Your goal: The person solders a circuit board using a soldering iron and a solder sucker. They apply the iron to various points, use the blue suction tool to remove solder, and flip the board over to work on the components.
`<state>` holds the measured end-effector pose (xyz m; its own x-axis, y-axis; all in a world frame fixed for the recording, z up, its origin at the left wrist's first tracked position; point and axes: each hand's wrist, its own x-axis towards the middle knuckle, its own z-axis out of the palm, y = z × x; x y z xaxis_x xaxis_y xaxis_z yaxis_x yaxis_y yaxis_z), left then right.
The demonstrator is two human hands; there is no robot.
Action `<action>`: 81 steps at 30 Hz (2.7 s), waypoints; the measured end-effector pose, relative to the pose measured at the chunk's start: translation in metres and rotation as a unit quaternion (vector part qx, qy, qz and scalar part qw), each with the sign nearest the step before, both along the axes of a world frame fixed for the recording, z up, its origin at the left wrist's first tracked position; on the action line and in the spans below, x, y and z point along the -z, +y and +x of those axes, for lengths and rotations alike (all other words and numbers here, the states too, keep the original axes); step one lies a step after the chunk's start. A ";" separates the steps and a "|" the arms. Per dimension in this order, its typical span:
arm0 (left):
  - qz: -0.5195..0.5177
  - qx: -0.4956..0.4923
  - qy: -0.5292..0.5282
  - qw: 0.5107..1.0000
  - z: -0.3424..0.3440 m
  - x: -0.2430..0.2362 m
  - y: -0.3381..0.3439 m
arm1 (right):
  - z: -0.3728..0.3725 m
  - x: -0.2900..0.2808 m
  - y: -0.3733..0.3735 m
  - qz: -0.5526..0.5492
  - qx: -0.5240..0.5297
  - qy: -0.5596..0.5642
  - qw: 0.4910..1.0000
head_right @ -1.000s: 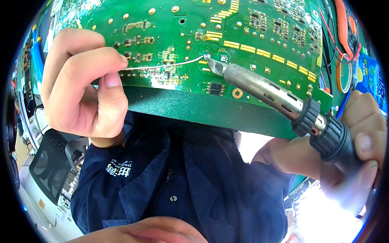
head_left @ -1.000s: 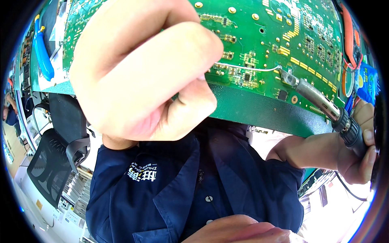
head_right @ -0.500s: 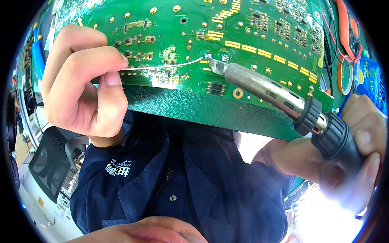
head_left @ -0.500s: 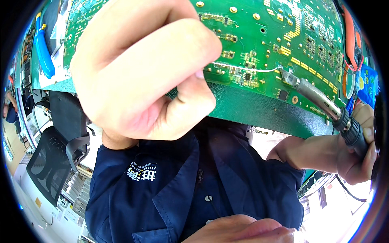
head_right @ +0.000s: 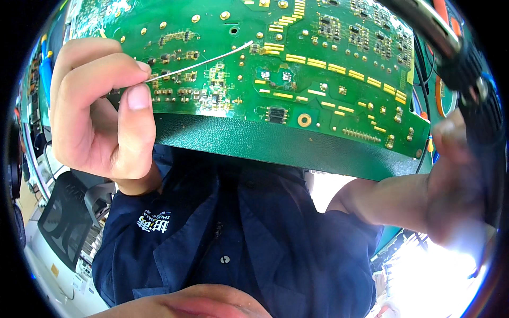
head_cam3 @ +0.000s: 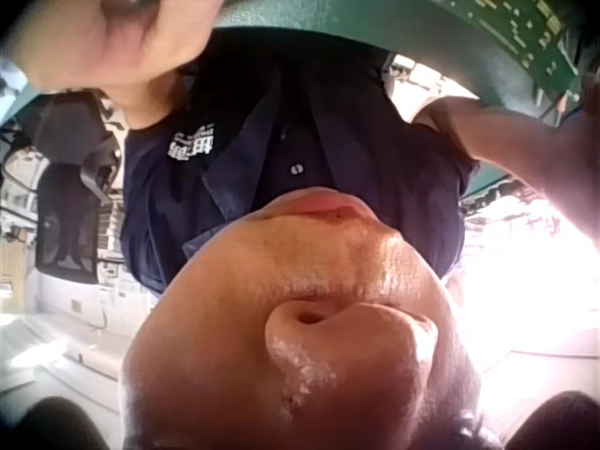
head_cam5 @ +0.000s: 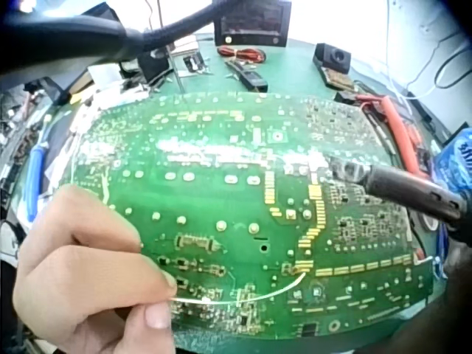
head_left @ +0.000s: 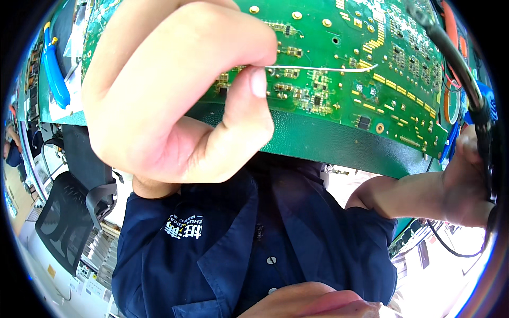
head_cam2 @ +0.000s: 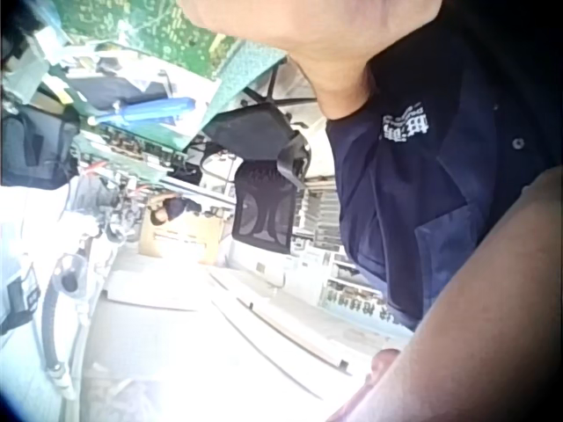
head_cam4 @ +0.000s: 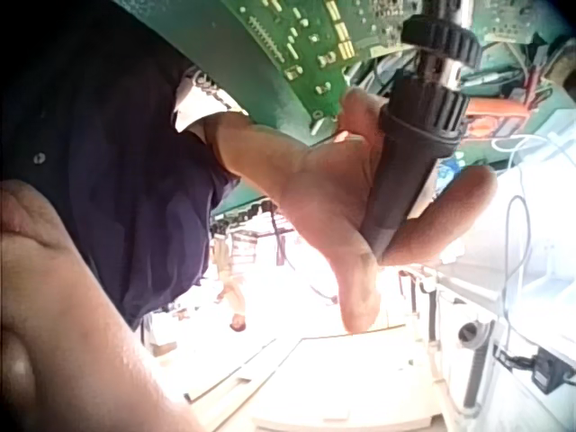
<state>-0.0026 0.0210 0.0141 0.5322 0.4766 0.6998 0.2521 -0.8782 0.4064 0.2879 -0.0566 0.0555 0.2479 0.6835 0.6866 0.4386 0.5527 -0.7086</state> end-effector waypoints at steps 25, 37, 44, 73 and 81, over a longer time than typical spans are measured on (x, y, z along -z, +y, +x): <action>-0.034 0.016 -0.051 0.998 0.003 0.003 -0.002 | -0.004 -0.001 -0.050 -0.094 -0.087 -0.213 0.968; -0.021 0.017 -0.101 0.994 0.004 0.019 -0.002 | -0.023 0.001 -0.039 -0.022 -0.048 -0.267 0.962; -0.023 0.043 -0.041 0.998 0.004 0.003 0.002 | -0.022 0.005 -0.044 -0.026 -0.067 -0.275 0.959; -0.006 0.038 0.038 0.999 0.005 -0.005 0.005 | -0.029 0.009 -0.052 -0.035 -0.058 -0.265 0.962; -0.007 0.036 0.050 0.998 0.005 -0.004 0.006 | -0.029 0.008 -0.051 -0.029 -0.062 -0.266 0.961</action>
<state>0.0019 0.0266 0.0180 0.6323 0.4435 0.6352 0.2280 -0.8901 0.3945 0.2586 -0.1080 0.0471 -0.2136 0.7260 0.6537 0.6816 0.5901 -0.4327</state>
